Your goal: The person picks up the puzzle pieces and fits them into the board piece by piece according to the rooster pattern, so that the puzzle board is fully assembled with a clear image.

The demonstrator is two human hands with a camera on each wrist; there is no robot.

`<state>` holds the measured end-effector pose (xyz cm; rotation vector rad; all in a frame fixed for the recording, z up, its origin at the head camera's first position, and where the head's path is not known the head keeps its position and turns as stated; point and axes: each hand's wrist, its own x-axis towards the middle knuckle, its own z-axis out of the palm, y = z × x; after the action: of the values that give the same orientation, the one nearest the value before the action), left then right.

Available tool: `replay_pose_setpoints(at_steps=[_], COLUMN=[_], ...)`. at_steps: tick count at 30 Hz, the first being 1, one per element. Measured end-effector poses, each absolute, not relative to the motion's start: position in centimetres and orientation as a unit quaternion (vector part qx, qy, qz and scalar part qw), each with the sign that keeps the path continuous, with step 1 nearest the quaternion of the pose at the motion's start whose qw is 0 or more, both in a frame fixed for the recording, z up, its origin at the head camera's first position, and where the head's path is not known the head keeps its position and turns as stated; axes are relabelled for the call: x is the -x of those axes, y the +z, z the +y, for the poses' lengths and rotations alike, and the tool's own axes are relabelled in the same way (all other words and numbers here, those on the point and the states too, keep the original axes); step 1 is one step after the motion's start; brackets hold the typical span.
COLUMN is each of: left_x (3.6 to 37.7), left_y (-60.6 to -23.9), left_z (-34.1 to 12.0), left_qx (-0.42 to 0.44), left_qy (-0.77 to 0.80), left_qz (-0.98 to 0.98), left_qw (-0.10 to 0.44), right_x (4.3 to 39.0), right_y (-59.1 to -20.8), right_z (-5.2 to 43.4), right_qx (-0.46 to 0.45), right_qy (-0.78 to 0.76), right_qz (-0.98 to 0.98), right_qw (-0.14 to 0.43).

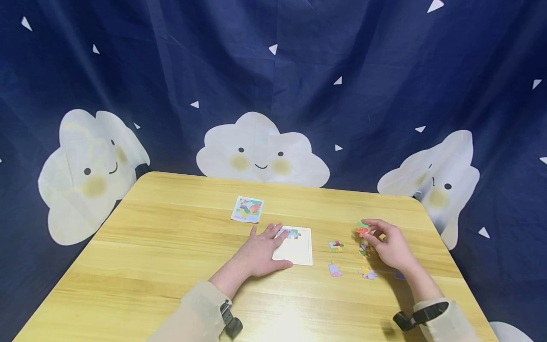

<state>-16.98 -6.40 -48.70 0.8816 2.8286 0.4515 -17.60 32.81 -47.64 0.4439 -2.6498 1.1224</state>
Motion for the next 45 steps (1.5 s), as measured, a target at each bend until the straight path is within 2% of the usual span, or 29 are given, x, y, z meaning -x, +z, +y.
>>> replay_pose_setpoints(at_steps=[24, 45], left_x=[17.0, 17.1], left_y=[-48.8, -48.9], left_z=[-6.4, -6.4], left_qx=[-0.29, -0.288], left_qy=[0.145, 0.144], left_qz=[0.943, 0.943], left_qw=[0.075, 0.076], right_x=[18.1, 19.1], right_y=[-47.5, -48.0], right_z=[26.8, 22.6], right_qx=[-0.164, -0.19], right_qy=[0.411, 0.435], right_qz=[-0.897, -0.88], right_qw=[0.021, -0.015])
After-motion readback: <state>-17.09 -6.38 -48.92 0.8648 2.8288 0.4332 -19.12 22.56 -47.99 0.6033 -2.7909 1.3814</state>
